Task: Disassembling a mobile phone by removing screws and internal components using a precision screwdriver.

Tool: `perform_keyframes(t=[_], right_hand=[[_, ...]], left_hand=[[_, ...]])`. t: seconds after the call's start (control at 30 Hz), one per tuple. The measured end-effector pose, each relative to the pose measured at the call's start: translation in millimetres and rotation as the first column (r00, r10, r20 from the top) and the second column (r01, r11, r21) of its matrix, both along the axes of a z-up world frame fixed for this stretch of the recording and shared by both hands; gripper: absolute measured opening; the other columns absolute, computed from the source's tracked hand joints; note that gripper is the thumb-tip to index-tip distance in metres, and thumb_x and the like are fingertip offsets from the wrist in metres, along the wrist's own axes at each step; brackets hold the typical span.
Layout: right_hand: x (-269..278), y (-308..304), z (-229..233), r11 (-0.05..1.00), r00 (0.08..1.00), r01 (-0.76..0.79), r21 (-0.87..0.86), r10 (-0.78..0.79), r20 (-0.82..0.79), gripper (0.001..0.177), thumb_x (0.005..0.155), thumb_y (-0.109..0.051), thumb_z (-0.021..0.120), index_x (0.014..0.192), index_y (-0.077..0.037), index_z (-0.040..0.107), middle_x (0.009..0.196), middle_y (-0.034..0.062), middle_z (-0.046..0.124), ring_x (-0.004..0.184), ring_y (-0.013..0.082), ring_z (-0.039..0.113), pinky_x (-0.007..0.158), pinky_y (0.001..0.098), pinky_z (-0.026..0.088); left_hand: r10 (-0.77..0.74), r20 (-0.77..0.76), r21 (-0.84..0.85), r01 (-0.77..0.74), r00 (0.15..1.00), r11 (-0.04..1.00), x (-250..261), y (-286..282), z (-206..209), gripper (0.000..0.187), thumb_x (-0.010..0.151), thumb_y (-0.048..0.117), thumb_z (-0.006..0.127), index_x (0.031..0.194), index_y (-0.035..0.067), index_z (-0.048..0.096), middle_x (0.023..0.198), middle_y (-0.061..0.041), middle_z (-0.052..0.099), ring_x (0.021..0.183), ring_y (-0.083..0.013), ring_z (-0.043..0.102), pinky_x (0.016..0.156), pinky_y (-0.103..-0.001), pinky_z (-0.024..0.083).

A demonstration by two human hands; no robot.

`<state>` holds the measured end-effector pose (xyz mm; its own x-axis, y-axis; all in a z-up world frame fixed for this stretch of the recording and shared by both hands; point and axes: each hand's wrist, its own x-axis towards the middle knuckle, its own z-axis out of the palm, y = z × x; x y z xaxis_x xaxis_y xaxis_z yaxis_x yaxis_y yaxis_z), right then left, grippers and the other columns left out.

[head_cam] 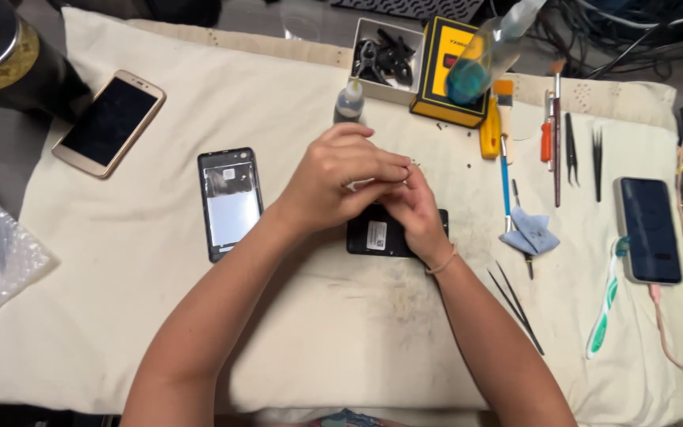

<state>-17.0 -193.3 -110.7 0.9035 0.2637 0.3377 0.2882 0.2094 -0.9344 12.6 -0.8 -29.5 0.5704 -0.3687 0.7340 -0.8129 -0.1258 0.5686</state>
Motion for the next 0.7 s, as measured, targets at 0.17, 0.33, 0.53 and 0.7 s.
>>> perform_keyframes(t=[0.17,0.33,0.53,0.7], right_hand=[[5,-2,-3,0.998,0.996,0.062,-0.007,-0.061,0.058,0.038,0.092,0.002,0.066,0.129,0.005,0.057,0.113,0.016,0.07,0.109,0.0212,0.066,0.097,0.0377,0.057],[8,-14,-48,0.995,0.993,0.099,0.006,-0.099,0.064,0.026,0.094,0.008,0.063,0.12,0.009,0.06,0.107,0.0196,0.071,0.102,0.0265,0.071,0.088,0.0388,0.06],[-5,-2,-22,0.977,0.976,0.211,0.04,-0.213,0.042,0.022,0.103,-0.009,0.062,0.118,-0.003,0.047,0.109,0.0158,0.066,0.101,0.0239,0.069,0.086,0.036,0.063],[-8,11,7,0.962,0.963,0.255,0.097,-0.245,-0.11,0.024,0.107,-0.022,0.058,0.116,-0.01,0.039,0.105,0.0143,0.057,0.091,0.0357,0.072,0.085,0.0455,0.065]], left_hand=[[-0.072,-0.091,-0.129,0.06,0.993,0.99,-3,-6,2,0.018,0.088,0.005,0.082,0.1,0.017,0.08,0.104,-0.004,0.08,0.095,-0.0228,0.078,0.104,-0.043,0.055],[-0.09,-0.163,-0.207,0.055,0.983,0.977,-2,-7,0,0.016,0.092,0.005,0.08,0.104,0.016,0.079,0.107,-0.004,0.08,0.099,-0.0235,0.078,0.102,-0.042,0.057],[-0.081,-0.221,-0.212,0.034,0.972,0.977,-7,-2,10,0.027,0.099,0.005,0.075,0.125,0.011,0.069,0.128,-0.008,0.071,0.116,-0.0257,0.075,0.107,-0.039,0.06],[0.12,-0.354,0.001,-0.128,0.927,0.992,7,12,9,0.029,0.095,0.013,0.072,0.123,0.013,0.067,0.118,-0.002,0.075,0.092,-0.0127,0.075,0.084,-0.03,0.06]])
